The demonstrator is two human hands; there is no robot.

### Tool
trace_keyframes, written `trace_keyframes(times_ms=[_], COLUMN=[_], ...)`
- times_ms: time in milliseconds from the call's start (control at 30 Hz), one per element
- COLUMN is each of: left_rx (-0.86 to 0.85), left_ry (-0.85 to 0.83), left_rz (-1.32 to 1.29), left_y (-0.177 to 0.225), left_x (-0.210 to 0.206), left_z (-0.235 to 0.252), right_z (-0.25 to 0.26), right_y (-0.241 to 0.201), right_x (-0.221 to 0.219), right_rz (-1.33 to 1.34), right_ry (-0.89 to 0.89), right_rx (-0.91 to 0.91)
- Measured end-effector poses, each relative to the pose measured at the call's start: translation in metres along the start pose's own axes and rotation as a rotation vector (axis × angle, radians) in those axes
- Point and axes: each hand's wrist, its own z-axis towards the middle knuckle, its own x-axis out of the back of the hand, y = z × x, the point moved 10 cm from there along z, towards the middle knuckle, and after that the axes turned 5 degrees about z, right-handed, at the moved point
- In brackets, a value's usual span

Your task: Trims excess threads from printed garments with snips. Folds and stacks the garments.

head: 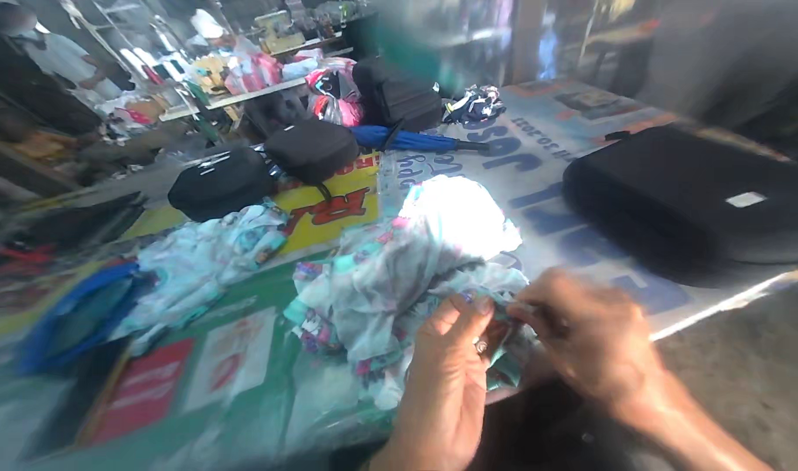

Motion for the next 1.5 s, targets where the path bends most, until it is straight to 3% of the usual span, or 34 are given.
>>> trace_keyframes(times_ms=[233,567,800,1033,1500], left_rx=[-0.259,-0.191,-0.080,-0.048,-0.157], left_ry=[-0.044,-0.040,0.047,0.077,0.042], left_rz=[0.020,-0.150,-0.220,-0.281,-0.236], left_y=[0.020,0.015,0.018,0.015,0.022], left_x=[-0.003,0.004,0.015,0.016,0.009], left_z=[-0.011,-0.011,-0.004,-0.004,-0.007], right_z=[-0.003,-0.019,-0.024,-0.013,-0.012], right_y=[-0.027,-0.053,-0.019,-0.018,-0.014], right_x=[0.011,0.010,0.012,0.000,0.001], right_rz=[-0.282,-0.217,-0.141,0.035,0.203], right_ry=[0.043,-0.030,-0.079,0.021,0.100], right_rx=[0.135,0.114,-0.168,-0.120,-0.112])
